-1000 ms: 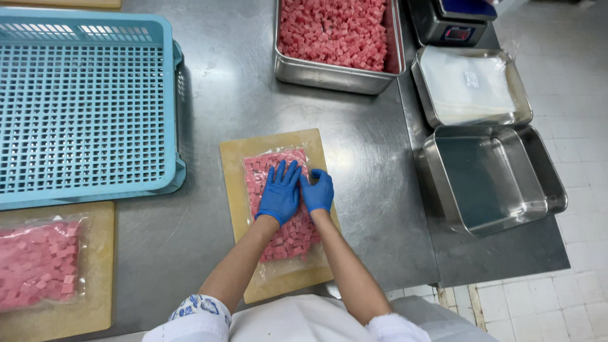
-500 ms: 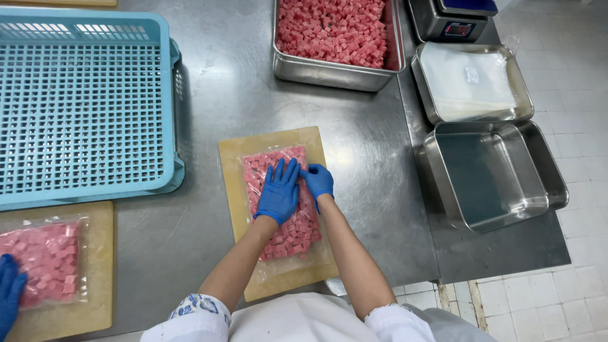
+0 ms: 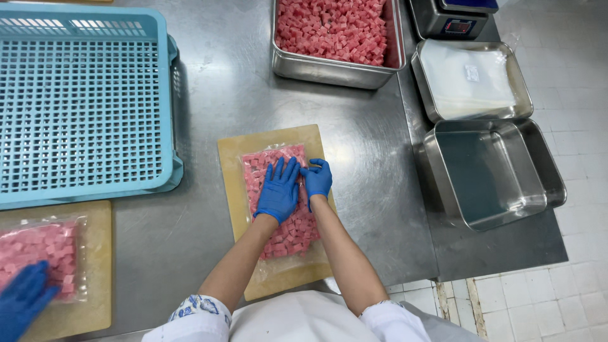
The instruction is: The person, wearing blue gloves, spreads and flattens a bag of diced pink food items on a wooden board, pressing the air out and smoothing the contents to an even layer.
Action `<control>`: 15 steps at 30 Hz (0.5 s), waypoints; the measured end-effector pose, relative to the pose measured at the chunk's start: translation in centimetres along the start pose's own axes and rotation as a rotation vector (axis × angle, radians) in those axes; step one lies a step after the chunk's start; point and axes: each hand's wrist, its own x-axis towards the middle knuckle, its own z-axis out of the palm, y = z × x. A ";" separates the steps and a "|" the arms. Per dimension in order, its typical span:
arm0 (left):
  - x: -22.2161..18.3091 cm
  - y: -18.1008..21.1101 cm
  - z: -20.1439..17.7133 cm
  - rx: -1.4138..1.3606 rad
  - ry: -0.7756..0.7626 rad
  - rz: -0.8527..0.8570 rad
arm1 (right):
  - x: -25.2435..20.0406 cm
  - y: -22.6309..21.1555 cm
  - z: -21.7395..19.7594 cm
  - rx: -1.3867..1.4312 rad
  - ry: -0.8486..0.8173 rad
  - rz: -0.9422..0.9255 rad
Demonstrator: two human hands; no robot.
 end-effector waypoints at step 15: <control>0.1 0.2 -1.5 0.019 0.023 0.044 | -2.8 2.0 -5.5 -0.329 0.025 -0.380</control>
